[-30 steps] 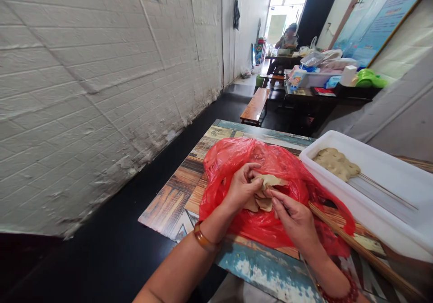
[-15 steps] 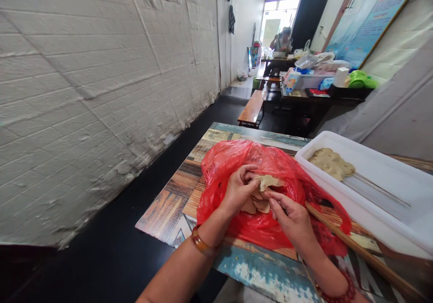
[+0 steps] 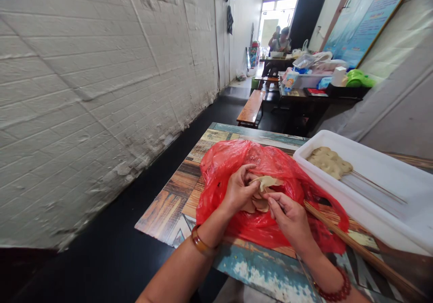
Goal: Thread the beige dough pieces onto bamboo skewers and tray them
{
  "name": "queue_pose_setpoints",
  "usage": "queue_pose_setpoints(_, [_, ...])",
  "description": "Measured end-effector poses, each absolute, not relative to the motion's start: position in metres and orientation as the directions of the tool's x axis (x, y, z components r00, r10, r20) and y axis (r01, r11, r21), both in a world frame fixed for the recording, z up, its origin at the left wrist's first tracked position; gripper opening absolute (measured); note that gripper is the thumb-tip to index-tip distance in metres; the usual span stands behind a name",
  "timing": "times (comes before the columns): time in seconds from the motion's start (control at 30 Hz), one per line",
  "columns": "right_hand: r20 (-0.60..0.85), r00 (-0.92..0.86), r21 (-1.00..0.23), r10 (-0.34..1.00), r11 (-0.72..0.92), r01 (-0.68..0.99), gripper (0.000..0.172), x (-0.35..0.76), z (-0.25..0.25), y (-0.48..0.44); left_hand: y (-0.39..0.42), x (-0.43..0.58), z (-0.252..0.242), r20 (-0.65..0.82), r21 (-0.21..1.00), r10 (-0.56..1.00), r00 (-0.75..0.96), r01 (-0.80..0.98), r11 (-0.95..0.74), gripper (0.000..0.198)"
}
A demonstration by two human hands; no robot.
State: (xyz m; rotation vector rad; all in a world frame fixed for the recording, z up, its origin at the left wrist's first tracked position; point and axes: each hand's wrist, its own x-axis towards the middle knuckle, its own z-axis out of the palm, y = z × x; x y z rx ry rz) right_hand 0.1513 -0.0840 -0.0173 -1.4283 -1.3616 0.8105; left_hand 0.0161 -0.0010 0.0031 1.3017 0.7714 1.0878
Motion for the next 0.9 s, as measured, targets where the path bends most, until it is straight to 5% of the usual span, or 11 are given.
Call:
queue_pose_setpoints(0.37, [0.035,0.144,-0.989,0.989,0.013,0.15,0.033,0.151,-0.012,-0.085,-0.001,0.014,0.0,0.131,0.982,0.895,0.426,-0.177,-0.059,0.049])
queue_pose_setpoints(0.6, [-0.038,0.129,-0.997,0.991,-0.029,-0.072,0.035,0.148,-0.012,-0.084,-0.004,0.013,0.009,-0.045,0.912,0.898,0.437,-0.35,0.216,0.048])
queue_pose_setpoints(0.9, [-0.012,0.097,-1.0,0.995,-0.013,0.008,0.037,0.146,-0.012,-0.083,-0.008,0.013,0.008,-0.077,0.908,0.813,0.577,-0.296,0.296,0.036])
